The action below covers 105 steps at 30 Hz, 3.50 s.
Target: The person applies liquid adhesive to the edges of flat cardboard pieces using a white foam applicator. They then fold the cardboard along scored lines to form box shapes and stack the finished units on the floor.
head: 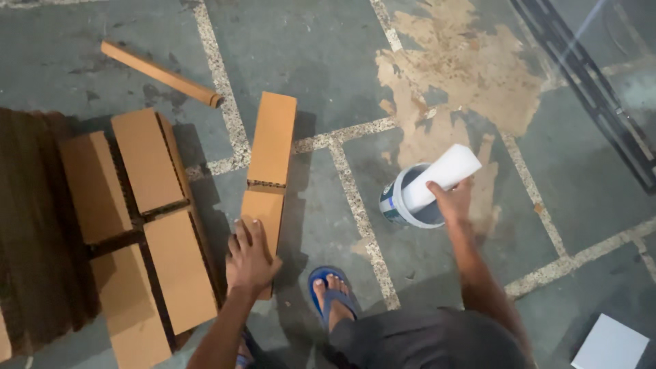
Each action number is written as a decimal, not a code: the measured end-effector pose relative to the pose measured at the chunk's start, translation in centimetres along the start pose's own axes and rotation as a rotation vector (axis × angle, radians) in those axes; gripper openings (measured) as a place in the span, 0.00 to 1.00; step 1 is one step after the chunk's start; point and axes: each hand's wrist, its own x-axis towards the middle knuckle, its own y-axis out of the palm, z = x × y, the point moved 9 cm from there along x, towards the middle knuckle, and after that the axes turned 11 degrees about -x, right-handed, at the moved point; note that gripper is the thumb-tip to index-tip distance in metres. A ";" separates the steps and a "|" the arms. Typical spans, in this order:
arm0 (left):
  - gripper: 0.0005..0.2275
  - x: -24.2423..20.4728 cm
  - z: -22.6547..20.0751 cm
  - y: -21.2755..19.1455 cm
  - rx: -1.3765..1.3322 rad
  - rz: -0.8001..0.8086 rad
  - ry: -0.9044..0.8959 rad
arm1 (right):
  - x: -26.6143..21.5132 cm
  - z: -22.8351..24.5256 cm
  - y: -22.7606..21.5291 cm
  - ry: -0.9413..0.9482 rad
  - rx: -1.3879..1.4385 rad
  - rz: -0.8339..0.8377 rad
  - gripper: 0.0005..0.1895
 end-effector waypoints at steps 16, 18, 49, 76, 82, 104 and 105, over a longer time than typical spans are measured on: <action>0.46 -1.7 0.3 0.3 0.012 0.070 -0.055 | -0.6 6.5 -4.4 0.090 0.045 0.030 0.26; 0.47 -1.6 0.4 0.1 0.002 0.076 -0.068 | -0.6 6.4 -3.0 0.042 0.000 0.057 0.25; 0.45 -1.7 0.6 -0.5 -0.060 -0.115 0.036 | -3.5 -5.7 2.0 0.681 0.628 0.378 0.34; 0.44 -7.9 1.2 0.3 -0.110 -0.118 0.037 | -0.2 21.5 17.2 -0.269 -0.018 0.321 0.20; 0.44 -7.6 1.4 0.5 -0.136 -0.086 0.037 | -5.1 25.7 17.8 -0.746 -0.141 0.366 0.21; 0.48 -14.7 5.8 4.1 -0.213 -0.246 0.232 | -19.0 30.2 16.4 -0.643 0.080 0.691 0.17; 0.47 -14.6 5.9 4.4 -0.214 -0.251 0.189 | -19.8 30.6 16.5 -0.690 0.053 0.680 0.17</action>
